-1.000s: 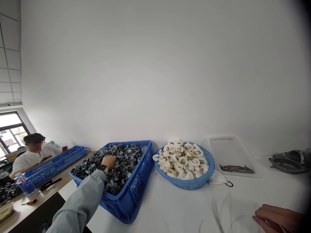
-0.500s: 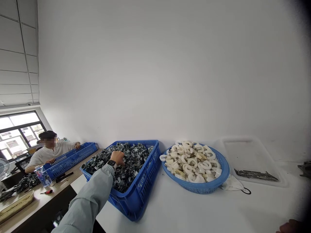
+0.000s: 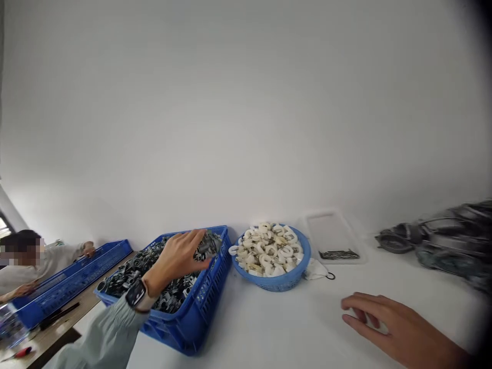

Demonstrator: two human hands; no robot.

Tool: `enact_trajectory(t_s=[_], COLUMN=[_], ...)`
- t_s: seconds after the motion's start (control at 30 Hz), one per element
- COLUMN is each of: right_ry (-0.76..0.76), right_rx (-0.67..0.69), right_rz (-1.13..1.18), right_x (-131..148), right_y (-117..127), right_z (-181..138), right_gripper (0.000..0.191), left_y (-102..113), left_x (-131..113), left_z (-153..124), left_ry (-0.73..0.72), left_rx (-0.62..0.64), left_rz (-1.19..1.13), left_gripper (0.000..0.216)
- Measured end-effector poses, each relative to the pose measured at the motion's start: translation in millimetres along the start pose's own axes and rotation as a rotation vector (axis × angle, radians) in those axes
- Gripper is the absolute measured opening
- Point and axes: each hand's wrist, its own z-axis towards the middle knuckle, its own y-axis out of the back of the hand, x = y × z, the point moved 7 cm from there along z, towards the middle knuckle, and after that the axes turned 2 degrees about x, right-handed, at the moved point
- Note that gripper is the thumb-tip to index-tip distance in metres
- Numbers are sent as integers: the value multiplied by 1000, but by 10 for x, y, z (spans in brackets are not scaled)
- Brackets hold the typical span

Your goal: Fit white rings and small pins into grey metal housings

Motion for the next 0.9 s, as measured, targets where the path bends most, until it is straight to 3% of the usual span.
enact_trajectory(t_s=[0.03,0.17,0.27,0.33,0.5,0.67,0.9], right_ry=[-18,-116,-42,0,-81,-112,-187], right_rx=[97,235,300,309,327,275,199], right_rz=[95,500,884,986,1029,962,743], right_x=[96,421,677,755,677,658,705], right_y=[-3,113,171,183,56,5,32], right_z=[-1,-51,-99,-126,-169,-170,-175], right_gripper=[30,51,84,101,108,86,62], left_y=[90,572,647,585,223,-19,-189], left_x=[-254,-1396,-1996,-2242,-2505,-2541,-2560], left_z=[-44,-421,-564,-567,-424,-414,-496], left_ry=[-70,-495,-580,-570,-589,-579,-538], left_rx=[-52,-551,-685,-748,-792,-803,-854], left_rz=[-28,-247,-439,-510,-478,-446,-502], left_gripper=[76,69,63,55,51,44,38])
